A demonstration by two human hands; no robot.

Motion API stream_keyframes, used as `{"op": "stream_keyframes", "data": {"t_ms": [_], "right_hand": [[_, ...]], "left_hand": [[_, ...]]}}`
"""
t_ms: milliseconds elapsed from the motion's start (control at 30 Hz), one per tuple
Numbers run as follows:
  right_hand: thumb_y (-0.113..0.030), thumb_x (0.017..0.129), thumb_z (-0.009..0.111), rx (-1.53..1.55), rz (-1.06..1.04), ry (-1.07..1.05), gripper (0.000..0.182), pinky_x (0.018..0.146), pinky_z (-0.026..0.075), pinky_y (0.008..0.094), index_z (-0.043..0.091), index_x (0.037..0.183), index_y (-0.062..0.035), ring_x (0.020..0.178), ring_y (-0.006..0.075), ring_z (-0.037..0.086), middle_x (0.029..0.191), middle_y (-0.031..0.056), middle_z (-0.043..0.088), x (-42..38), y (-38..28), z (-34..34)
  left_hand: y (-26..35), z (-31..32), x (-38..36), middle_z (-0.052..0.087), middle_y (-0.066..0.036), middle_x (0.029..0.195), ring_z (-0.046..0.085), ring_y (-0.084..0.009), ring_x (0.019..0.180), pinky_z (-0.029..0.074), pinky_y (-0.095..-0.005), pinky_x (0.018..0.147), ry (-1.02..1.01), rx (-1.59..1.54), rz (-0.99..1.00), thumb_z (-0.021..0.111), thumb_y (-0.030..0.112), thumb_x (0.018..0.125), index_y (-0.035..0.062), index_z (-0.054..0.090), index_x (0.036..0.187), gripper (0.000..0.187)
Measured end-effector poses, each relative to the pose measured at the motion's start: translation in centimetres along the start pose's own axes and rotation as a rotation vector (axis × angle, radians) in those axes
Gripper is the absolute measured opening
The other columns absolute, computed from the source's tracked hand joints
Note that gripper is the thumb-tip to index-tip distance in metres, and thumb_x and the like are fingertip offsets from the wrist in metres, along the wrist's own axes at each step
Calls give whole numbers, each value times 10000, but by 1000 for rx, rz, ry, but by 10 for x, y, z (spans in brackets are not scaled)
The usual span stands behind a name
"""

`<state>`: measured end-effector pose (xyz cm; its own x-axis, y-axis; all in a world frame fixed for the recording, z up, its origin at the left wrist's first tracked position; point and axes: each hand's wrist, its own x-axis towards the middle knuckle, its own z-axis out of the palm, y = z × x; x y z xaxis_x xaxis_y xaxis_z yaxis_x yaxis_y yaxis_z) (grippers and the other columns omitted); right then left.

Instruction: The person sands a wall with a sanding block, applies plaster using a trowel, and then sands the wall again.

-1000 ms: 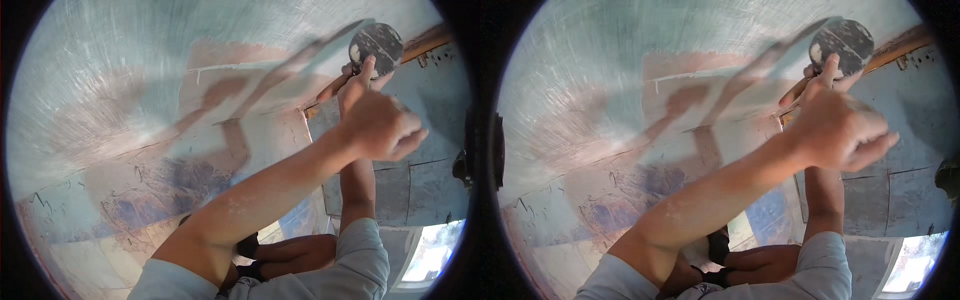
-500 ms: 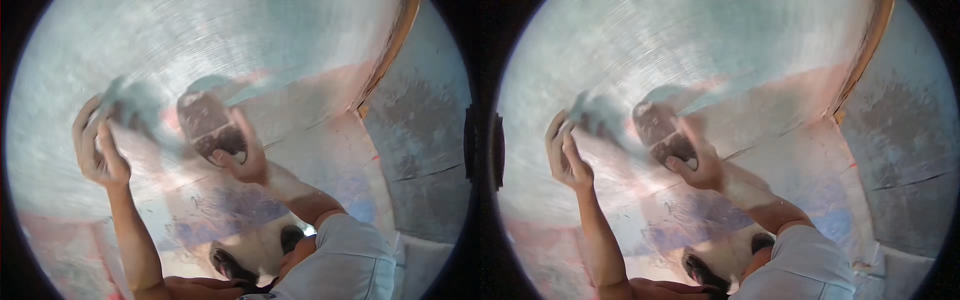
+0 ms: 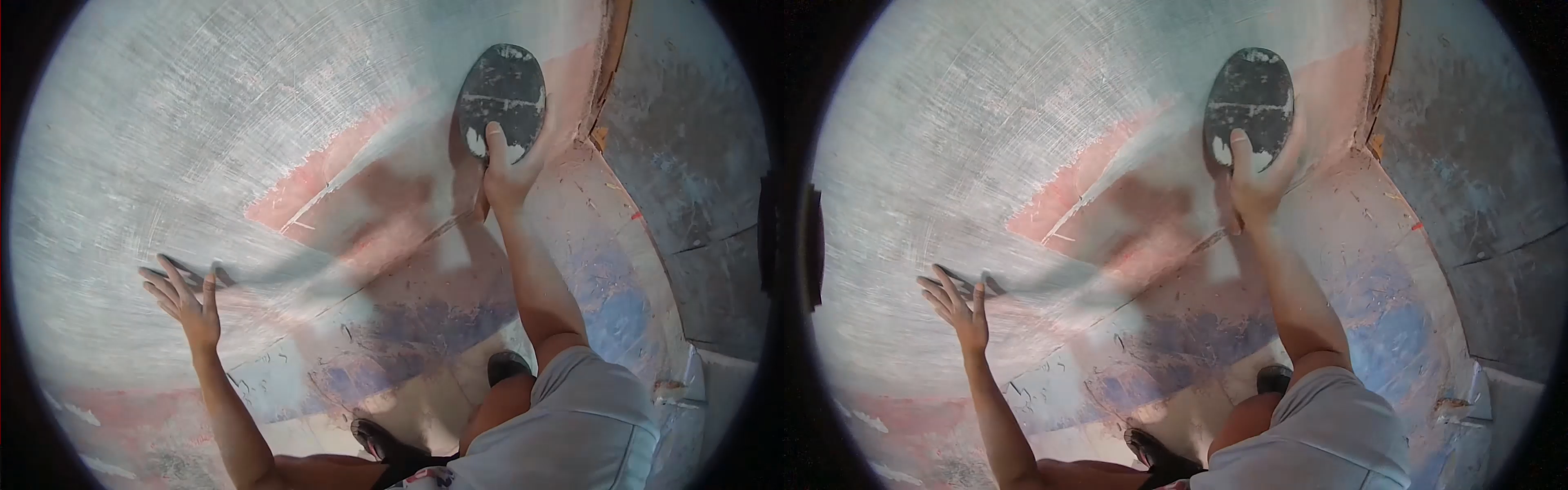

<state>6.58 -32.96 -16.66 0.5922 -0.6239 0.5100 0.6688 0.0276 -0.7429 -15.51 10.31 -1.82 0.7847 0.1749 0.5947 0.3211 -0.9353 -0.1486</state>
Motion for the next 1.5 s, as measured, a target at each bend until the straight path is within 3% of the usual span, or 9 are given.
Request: {"op": "stream_keyframes", "data": {"t_ms": [433, 600, 767, 900, 967, 1167, 1300, 1400, 1500], "right_hand": [[-167, 855, 745, -252, -281, -385, 708, 1027, 458, 377, 437, 1455, 49, 1209, 288, 579, 1315, 215, 581, -47, -7, 4], [-94, 887, 687, 159, 151, -6, 532, 954, 498, 402, 508, 1364, 61, 1094, 294, 639, 1229, 210, 633, -10, -17, 1], [-138, 895, 702, -172, -156, -259, 676, 964, 504, 403, 415, 1485, 27, 1112, 344, 649, 1293, 242, 613, -75, -31, 28], [-211, 904, 705, 38, 336, -592, 688, 963, 502, 427, 415, 1483, 22, 1108, 388, 649, 1293, 265, 610, -88, -42, 18], [-193, 916, 692, -263, -422, -472, 669, 942, 510, 410, 407, 1479, 27, 1057, 387, 656, 1259, 262, 621, -55, -25, 11], [-139, 920, 696, 112, 298, -69, 630, 984, 499, 390, 413, 1441, 77, 1122, 298, 623, 1298, 200, 599, -32, -23, 13], [-272, 921, 723, -203, -319, -353, 720, 1028, 477, 447, 409, 1478, 58, 1261, 447, 576, 1386, 308, 550, -107, -22, 34], [-295, 914, 732, -5, 65, -566, 736, 1044, 460, 456, 414, 1474, 61, 1311, 481, 522, 1406, 329, 522, -107, -34, 28], [-210, 911, 711, -260, -255, -395, 653, 1014, 479, 401, 431, 1435, 62, 1168, 413, 606, 1289, 278, 590, -67, -23, 19]], "left_hand": [[-22, 64, -44, -190, -356, 1607, -189, -577, 1468, -34, -712, 1147, -21, 3, -10, 616, 694, 883, 41, 64, 1617, 1127], [-46, 67, -39, -171, -366, 1607, -192, -593, 1459, -52, -747, 1116, 38, 145, 95, 629, 705, 865, 37, 131, 1611, 1117], [-50, 82, -38, -167, -383, 1599, -200, -612, 1447, -86, -781, 1076, 93, 84, 103, 680, 746, 791, 38, 134, 1610, 1213], [-44, 97, -41, -169, -386, 1597, -211, -615, 1442, -106, -792, 1057, 198, -24, 90, 726, 788, 700, 65, 110, 1619, 1322], [-48, 97, -39, -171, -384, 1598, -213, -616, 1440, -107, -796, 1051, 214, -4, 99, 736, 795, 680, 76, 101, 1622, 1344], [-43, 96, -41, -162, -355, 1616, -189, -594, 1461, -90, -773, 1082, 234, 41, 114, 746, 765, 699, 65, 93, 1624, 1332], [-44, 97, -39, -160, -354, 1617, -190, -594, 1460, -95, -774, 1079, 229, 10, 114, 744, 764, 703, 62, 92, 1624, 1329], [-43, 99, -41, -175, -376, 1602, -209, -620, 1440, -92, -800, 1053, 246, -6, 119, 745, 778, 691, 87, 120, 1623, 1318], [-46, 97, -39, -175, -375, 1602, -211, -619, 1439, -88, -804, 1049, 230, 7, 109, 747, 778, 690, 88, 127, 1622, 1315]]}}
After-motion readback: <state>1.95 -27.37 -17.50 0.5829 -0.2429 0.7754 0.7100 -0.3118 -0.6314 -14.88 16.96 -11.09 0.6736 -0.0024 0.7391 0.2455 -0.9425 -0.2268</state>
